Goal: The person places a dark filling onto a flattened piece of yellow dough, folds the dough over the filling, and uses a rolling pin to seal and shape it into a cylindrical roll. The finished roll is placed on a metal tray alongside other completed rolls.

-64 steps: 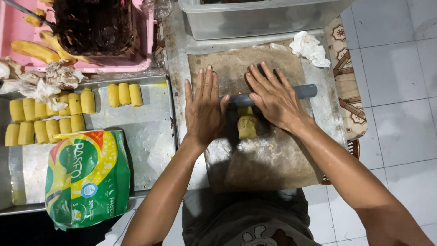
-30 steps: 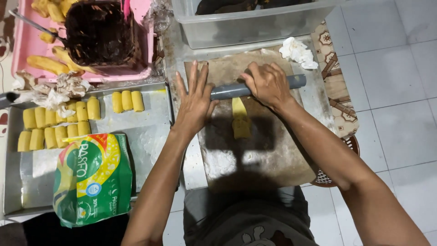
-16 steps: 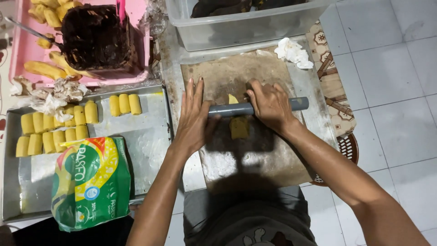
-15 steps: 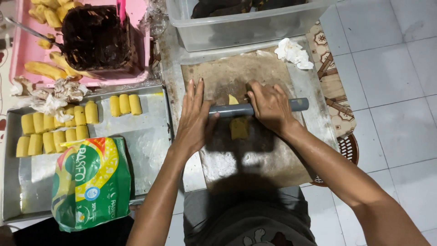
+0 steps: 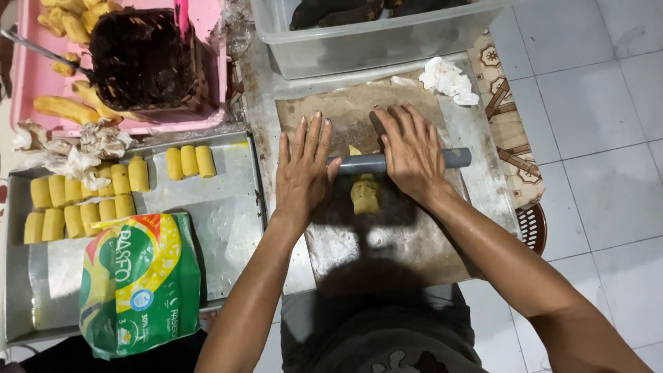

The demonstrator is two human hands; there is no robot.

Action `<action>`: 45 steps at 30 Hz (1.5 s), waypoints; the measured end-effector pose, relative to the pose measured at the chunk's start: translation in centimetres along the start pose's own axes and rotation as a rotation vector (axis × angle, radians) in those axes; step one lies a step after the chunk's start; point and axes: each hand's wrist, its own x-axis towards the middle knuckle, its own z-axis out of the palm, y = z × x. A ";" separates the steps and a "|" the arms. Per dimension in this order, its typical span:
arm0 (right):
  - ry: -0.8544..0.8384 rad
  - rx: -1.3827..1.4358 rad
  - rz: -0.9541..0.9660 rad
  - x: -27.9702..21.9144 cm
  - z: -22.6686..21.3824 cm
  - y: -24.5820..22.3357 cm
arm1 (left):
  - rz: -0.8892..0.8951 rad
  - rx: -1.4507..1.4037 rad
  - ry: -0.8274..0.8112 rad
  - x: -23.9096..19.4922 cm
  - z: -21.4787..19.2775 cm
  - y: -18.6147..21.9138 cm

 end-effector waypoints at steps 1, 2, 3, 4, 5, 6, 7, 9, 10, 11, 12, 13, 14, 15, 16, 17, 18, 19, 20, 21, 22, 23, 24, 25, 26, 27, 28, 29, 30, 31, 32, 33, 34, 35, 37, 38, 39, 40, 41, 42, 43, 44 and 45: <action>0.003 -0.002 0.001 0.3 -0.1 0.1 | 0.003 0.001 0.002 0.4 -0.2 0.0; -0.025 0.024 0.021 0.4 0.0 0.2 | -0.004 0.015 -0.015 0.6 -0.2 -0.1; -0.052 0.050 0.041 0.6 0.0 0.3 | -0.011 0.029 -0.032 0.8 -0.3 -0.1; -0.055 0.050 0.042 0.8 -0.2 0.2 | -0.011 0.028 -0.034 1.1 -0.4 -0.1; -0.084 0.075 0.062 1.0 -0.5 0.2 | -0.026 0.021 -0.066 1.5 -0.5 -0.2; -0.111 0.100 0.081 1.3 -0.8 0.1 | -0.041 0.014 -0.097 1.9 -0.7 -0.2; -0.112 0.100 0.081 1.6 -0.7 0.2 | -0.041 0.014 -0.098 2.1 -0.9 -0.2; -0.120 0.103 0.112 2.2 -0.5 0.5 | -0.072 0.024 -0.153 2.8 -1.4 -0.2; -0.121 0.102 0.114 2.5 -0.5 0.5 | -0.071 0.022 -0.154 2.9 -1.6 -0.2; -0.116 0.097 0.118 2.9 -0.6 0.6 | -0.063 0.024 -0.125 3.1 -1.9 -0.3; -0.111 0.093 0.121 3.2 -0.6 0.6 | -0.056 0.026 -0.095 3.3 -2.1 -0.3; -0.112 0.091 0.123 3.7 0.2 1.3 | -0.055 0.024 -0.095 4.1 -1.3 -0.8; -0.116 0.046 0.128 4.2 1.1 2.1 | -0.047 0.099 -0.104 4.9 -0.5 -1.3; -0.121 0.000 0.133 4.7 1.9 2.8 | -0.039 0.174 -0.112 5.7 0.3 -1.8; -0.121 -0.001 0.137 5.1 1.9 3.0 | -0.035 0.173 -0.113 6.0 -0.6 -1.5; -0.091 0.008 0.121 5.5 1.8 3.2 | -0.055 0.157 -0.137 6.3 -1.5 -1.2; -0.064 0.017 0.108 5.7 1.9 3.3 | -0.073 0.141 -0.165 6.4 -2.3 -0.8; -0.066 0.017 0.114 6.2 2.6 3.9 | -0.068 0.140 -0.170 6.6 -2.5 -0.8; -0.022 -0.058 0.098 6.7 3.2 4.5 | -0.056 0.109 -0.104 6.8 -2.8 -0.8; 0.021 -0.133 0.081 7.2 3.8 5.0 | -0.044 0.077 -0.039 7.0 -3.1 -0.8; 0.021 -0.132 0.080 7.6 3.9 5.1 | -0.045 0.078 -0.039 6.9 -2.2 -1.2; 0.084 -0.145 0.058 8.0 4.0 5.1 | 0.033 0.079 0.143 6.9 -1.3 -1.6; 0.149 -0.160 0.036 8.4 4.1 5.2 | 0.111 0.080 0.325 6.9 -0.5 -1.9; 0.150 -0.159 0.035 8.6 3.9 5.1 | 0.111 0.082 0.326 6.1 0.0 -1.9; 0.306 -0.213 -0.045 8.9 3.8 5.0 | 0.179 0.020 0.417 5.4 0.6 -1.8; 0.461 -0.267 -0.125 9.2 3.7 5.0 | 0.248 -0.043 0.507 4.7 1.1 -1.8; 0.459 -0.263 -0.126 9.2 3.9 5.4 | 0.245 -0.041 0.505 3.1 -0.2 -0.8; 0.485 -0.213 -0.141 9.4 4.1 5.8 | 0.261 -0.158 0.534 1.5 -1.5 0.1; 0.515 -0.162 -0.157 9.7 4.2 6.1 | 0.278 -0.274 0.565 0.1 -3.0 1.0; 0.517 -0.158 -0.159 9.0 3.3 5.6 | 0.276 -0.270 0.565 -1.0 -2.9 1.1; 0.465 0.035 -0.219 8.4 2.5 5.1 | 0.209 -0.384 0.489 -2.0 -2.8 1.2; 0.411 0.227 -0.278 7.7 1.6 4.6 | 0.141 -0.496 0.411 -3.1 -2.7 1.2; 0.409 0.231 -0.278 6.7 2.0 4.5 | 0.138 -0.495 0.409 -3.3 -1.9 0.9; 0.285 0.327 -0.325 5.6 2.3 4.4 | 0.088 -0.543 0.346 -3.6 -1.1 0.5; 0.159 0.421 -0.366 3.8 1.6 4.0 | 0.040 -0.592 0.278 -3.7 -0.5 0.6; 0.139 0.366 -0.404 3.2 0.5 3.8 | 0.043 -0.579 0.276 -3.4 -0.8 1.0; 0.118 0.311 -0.442 2.5 -0.5 3.6 | 0.046 -0.566 0.274 -3.2 -1.1 1.4; 0.117 0.310 -0.437 2.5 0.0 4.3 | 0.049 -0.568 0.271 -3.0 -0.5 1.3; 0.113 0.266 -0.380 2.4 0.6 5.0 | 0.045 -0.551 0.262 -2.9 0.1 1.3; 0.114 0.224 -0.325 2.6 1.1 5.7 | 0.042 -0.531 0.257 -2.6 0.6 1.1; 0.117 0.224 -0.324 2.6 1.1 5.9 | 0.045 -0.529 0.258 -2.7 0.1 1.4; 0.083 0.163 -0.340 2.6 1.0 6.1 | 0.038 -0.555 0.268 -2.7 -0.4 1.7; 0.048 0.103 -0.355 2.5 1.0 6.3 | 0.030 -0.580 0.279 -2.7 -0.9 2.1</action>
